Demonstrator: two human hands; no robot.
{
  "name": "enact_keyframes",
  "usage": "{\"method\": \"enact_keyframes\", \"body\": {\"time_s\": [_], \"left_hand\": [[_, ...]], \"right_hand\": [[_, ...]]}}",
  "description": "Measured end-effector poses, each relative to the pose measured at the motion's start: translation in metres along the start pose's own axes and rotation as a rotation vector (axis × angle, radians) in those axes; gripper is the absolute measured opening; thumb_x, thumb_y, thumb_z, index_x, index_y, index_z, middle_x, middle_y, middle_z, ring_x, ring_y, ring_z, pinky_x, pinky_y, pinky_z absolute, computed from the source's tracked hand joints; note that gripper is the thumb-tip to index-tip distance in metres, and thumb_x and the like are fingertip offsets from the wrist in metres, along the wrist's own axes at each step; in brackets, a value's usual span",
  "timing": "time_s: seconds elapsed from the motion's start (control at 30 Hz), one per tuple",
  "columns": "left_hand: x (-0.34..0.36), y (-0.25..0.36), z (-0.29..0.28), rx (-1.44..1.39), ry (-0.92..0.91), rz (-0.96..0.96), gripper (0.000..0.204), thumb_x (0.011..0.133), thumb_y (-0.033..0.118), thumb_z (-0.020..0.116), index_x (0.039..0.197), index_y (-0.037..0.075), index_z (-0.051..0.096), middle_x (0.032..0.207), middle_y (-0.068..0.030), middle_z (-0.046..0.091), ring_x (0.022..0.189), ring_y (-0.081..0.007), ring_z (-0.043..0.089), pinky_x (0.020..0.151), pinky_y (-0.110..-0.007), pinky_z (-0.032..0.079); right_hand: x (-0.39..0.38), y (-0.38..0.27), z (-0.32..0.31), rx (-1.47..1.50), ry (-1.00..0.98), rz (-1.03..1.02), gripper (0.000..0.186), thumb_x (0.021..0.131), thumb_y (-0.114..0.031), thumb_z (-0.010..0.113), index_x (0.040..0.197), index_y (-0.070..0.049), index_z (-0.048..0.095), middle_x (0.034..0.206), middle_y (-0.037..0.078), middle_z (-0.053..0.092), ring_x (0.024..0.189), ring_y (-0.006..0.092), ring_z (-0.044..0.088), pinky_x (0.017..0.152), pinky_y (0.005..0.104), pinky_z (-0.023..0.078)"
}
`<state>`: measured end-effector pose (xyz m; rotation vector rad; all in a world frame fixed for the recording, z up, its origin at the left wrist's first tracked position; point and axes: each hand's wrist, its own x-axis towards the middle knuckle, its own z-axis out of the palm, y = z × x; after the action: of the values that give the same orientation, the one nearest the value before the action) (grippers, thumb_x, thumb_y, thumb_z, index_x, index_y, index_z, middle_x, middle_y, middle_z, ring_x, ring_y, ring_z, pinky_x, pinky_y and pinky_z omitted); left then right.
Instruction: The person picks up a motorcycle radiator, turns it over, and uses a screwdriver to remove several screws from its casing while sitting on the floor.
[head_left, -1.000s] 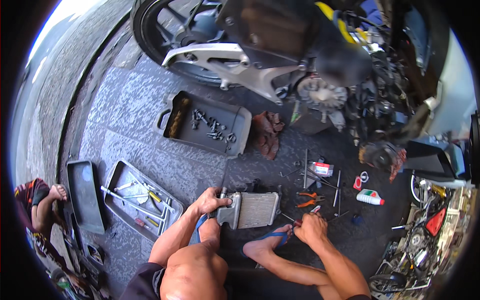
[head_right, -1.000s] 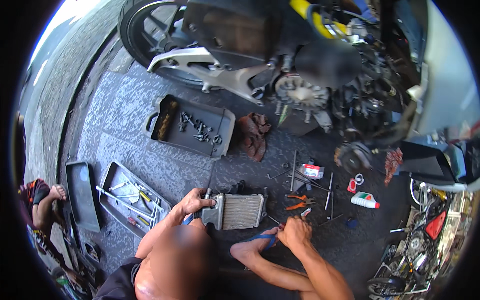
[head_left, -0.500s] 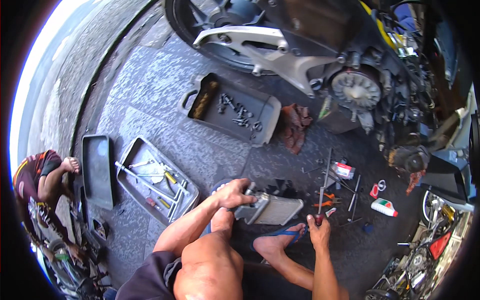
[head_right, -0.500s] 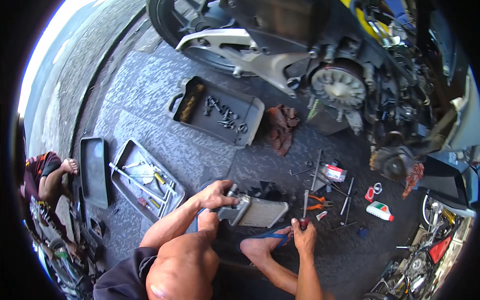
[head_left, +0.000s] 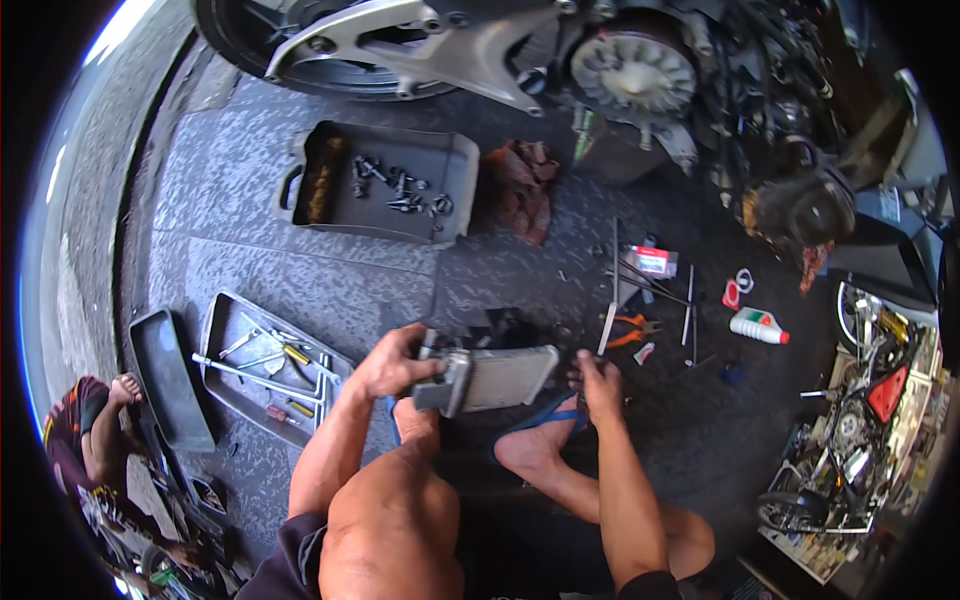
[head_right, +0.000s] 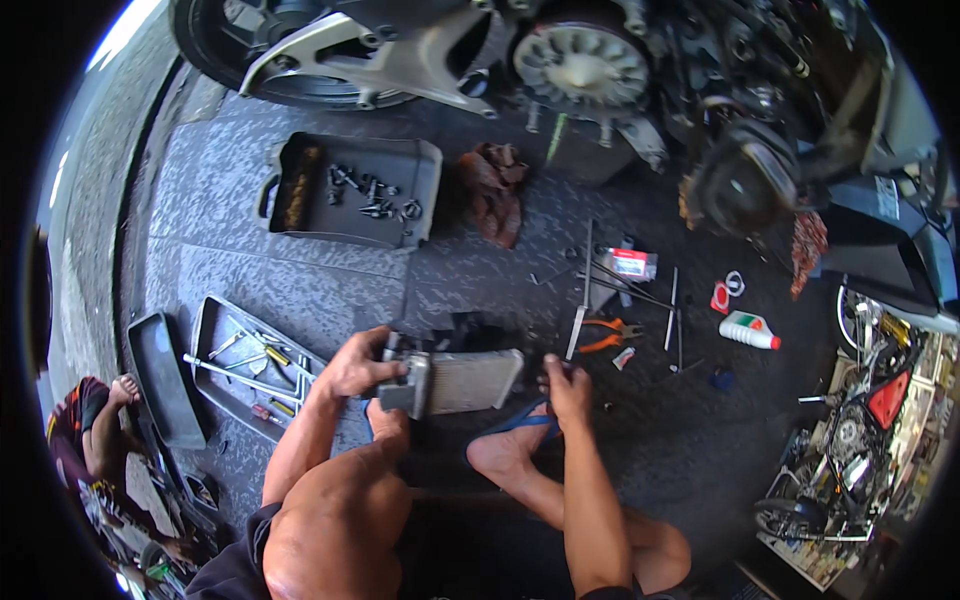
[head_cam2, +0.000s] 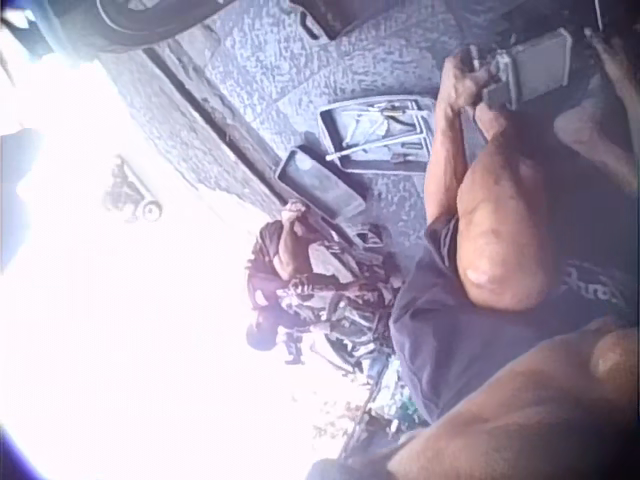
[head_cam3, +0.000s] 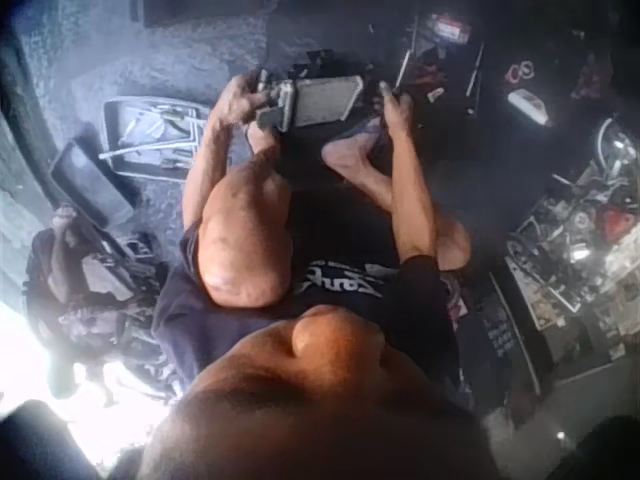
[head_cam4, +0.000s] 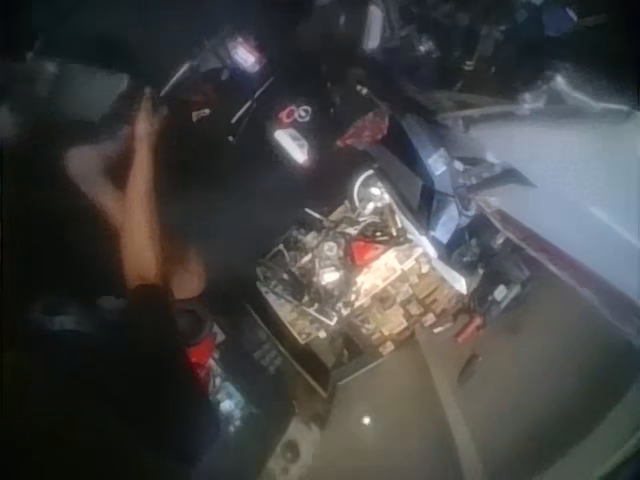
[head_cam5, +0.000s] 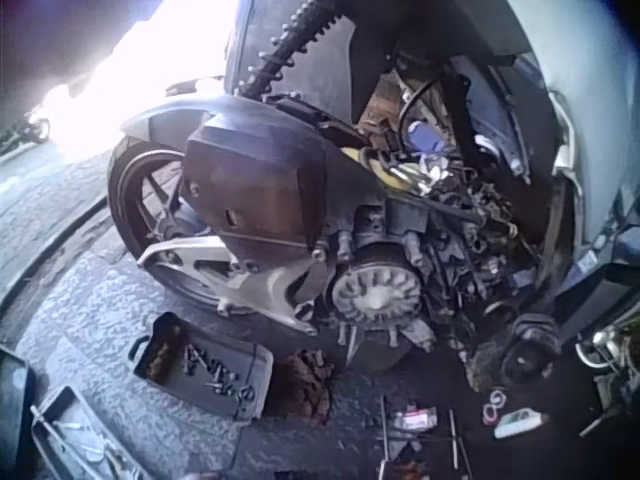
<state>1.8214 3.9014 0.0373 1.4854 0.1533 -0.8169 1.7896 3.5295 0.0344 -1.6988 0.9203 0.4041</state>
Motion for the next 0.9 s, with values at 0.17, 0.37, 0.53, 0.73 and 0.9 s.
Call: {"method": "enact_keyframes", "body": {"time_s": [0.17, 0.37, 0.53, 0.73, 0.9], "left_hand": [[-0.005, -0.001, -0.001, -0.093, 0.111, -0.038, 0.037, 0.079, 0.014, 0.078, 0.108, -0.005, 0.064, 0.09, -0.007, 0.068, 0.081, -0.0128, 0.062, 0.075, -0.031, 0.052], [-0.012, 0.006, -0.009, -0.146, 0.167, -0.123, 0.041, 0.079, 0.022, 0.076, 0.107, -0.007, 0.066, 0.091, -0.0065, 0.067, 0.083, -0.0135, 0.061, 0.075, -0.03, 0.05], [0.001, -0.004, -0.019, -0.607, 0.201, -0.241, 0.035, 0.087, 0.019, 0.064, 0.113, -0.004, 0.065, 0.092, -0.0065, 0.067, 0.078, -0.016, 0.064, 0.072, -0.033, 0.054], [0.034, -0.018, -0.006, -1.326, 0.092, 0.193, 0.042, 0.093, 0.032, 0.057, 0.121, 0.001, 0.062, 0.122, -0.0143, 0.065, 0.114, -0.0283, 0.06, 0.105, -0.042, 0.043], [0.044, 0.008, 0.001, -0.958, 0.599, -0.245, 0.047, 0.102, 0.043, 0.045, 0.123, 0.003, 0.059, 0.114, -0.0127, 0.064, 0.105, -0.0273, 0.058, 0.098, -0.044, 0.045]], "right_hand": [[0.041, 0.014, 0.016, -0.608, 0.192, -0.413, 0.029, 0.081, -0.022, 0.074, 0.103, -0.003, 0.068, 0.087, 0.02, 0.07, 0.084, 0.0411, 0.068, 0.076, 0.0461, 0.052], [0.056, 0.016, 0.051, -0.656, 0.199, -0.543, 0.031, 0.08, -0.023, 0.079, 0.101, -0.003, 0.068, 0.086, 0.02, 0.069, 0.082, 0.0389, 0.067, 0.075, 0.0453, 0.051], [0.059, 0.013, 0.048, -0.728, 0.185, -0.53, 0.019, 0.085, -0.018, 0.073, 0.094, -0.002, 0.068, 0.075, 0.016, 0.068, 0.068, 0.0313, 0.066, 0.066, 0.0438, 0.05], [0.032, 0.002, 0.042, -0.123, 0.122, -0.526, 0.014, 0.089, -0.008, 0.069, 0.1, 0.0, 0.067, 0.081, 0.004, 0.067, 0.071, 0.0154, 0.065, 0.066, 0.031, 0.053], [-0.05, -0.046, 0.071, 0.043, -0.06, -0.413, 0.014, 0.09, -0.005, 0.068, 0.103, -0.001, 0.065, 0.082, 0.003, 0.065, 0.073, 0.0087, 0.062, 0.066, 0.0248, 0.051]]}}
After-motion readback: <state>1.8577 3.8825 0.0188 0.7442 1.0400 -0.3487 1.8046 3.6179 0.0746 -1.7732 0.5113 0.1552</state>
